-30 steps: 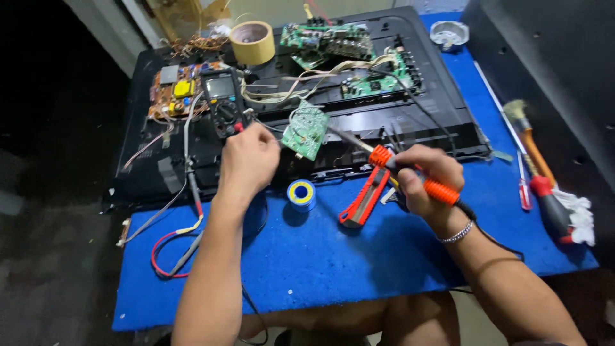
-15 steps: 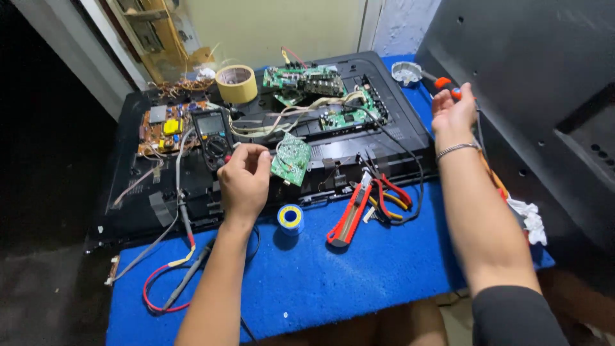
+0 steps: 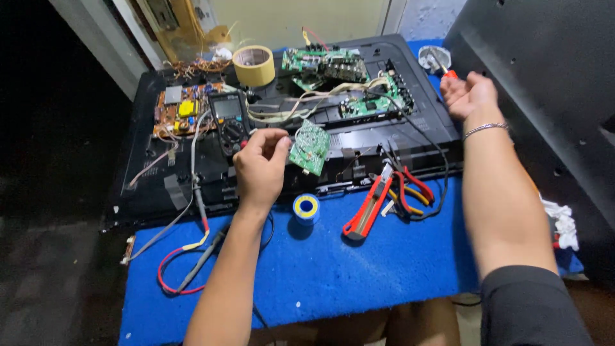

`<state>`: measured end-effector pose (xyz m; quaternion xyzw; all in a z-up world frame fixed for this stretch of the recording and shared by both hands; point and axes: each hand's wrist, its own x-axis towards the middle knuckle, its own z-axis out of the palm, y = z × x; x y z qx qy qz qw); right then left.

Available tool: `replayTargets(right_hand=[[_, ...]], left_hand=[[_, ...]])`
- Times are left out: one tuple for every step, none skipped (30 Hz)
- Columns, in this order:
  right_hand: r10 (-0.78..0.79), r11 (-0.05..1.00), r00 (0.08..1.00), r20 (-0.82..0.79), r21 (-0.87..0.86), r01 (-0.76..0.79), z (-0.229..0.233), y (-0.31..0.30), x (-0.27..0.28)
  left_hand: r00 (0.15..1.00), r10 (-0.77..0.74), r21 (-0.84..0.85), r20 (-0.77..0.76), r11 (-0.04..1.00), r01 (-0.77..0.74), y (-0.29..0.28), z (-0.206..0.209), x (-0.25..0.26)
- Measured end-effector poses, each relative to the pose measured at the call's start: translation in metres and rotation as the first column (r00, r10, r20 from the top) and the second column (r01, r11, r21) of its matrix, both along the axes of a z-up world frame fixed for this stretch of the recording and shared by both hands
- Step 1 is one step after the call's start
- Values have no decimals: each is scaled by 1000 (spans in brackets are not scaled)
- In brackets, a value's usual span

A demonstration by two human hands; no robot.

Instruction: Repairing a television circuit board by soldering components and trimming wires.

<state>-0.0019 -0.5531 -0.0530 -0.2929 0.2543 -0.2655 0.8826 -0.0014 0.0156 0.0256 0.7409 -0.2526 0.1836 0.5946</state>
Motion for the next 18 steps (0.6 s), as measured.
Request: replayTargets(right_hand=[[0,1000,1000,-2,2,0,34,46,-26],[-105,972,980,-172,-225,65,69,99,-49],[-241,891,921,-307,-447,84,117,156,-73],[-241,890,921,-306,-449,83,124,178,-89],[-199,757,950,-240,-653,-6,130,200,-106],[-141,569,973,-184,-819,-73,137,222,-123],[-137,570,973,-184,-819,-75,120,235,-136],[24,449,983,-184,-876,-175,105,249,-150],[190,299,963,-192,-923,-243,92,263,-157],[202,292,962,-181,-927,-236,80,284,-168],[165,61,926,-339,-934,-352,66,305,-179],[87,-169,877,-473,-874,-455,52,325,-190],[100,-179,877,-470,-875,-449,41,333,-191],[-107,-414,863,-494,-767,-490,30,340,-190],[-314,-594,836,-451,-593,-543,17,347,-193],[-306,-599,838,-451,-593,-538,18,348,-192],[-342,-594,833,-436,-586,-550,19,349,-192],[-377,-589,826,-419,-580,-563,18,350,-192]], left_hand=[[1000,0,2,-2,1000,0,1,3,-2],[1000,-15,-1,-16,1000,15,2,6,-5],[999,-29,-9,-29,1000,29,4,10,-7],[999,-28,-11,-29,1000,28,3,9,-5],[998,-50,-53,-46,997,48,2,8,-5],[995,-73,-95,-62,993,67,1,7,-5],[996,-69,-94,-62,994,63,-1,5,-4],[994,-96,-158,-60,984,86,-2,3,-3],[992,-115,-225,-44,969,103,-1,5,1],[994,-103,-228,-32,969,93,-5,0,6],[983,-163,-287,-82,948,133,-9,-6,9],[966,-226,-349,-126,922,170,-11,-12,14],[970,-211,-351,-122,923,156,-13,-15,17],[954,-255,-384,-156,906,179,-14,-19,21],[932,-306,-416,-192,886,205,-17,-26,23],[935,-297,-416,-193,888,196,-18,-28,30],[929,-309,-433,-204,880,197,-18,-34,35],[922,-321,-450,-215,871,198,-19,-40,41]])
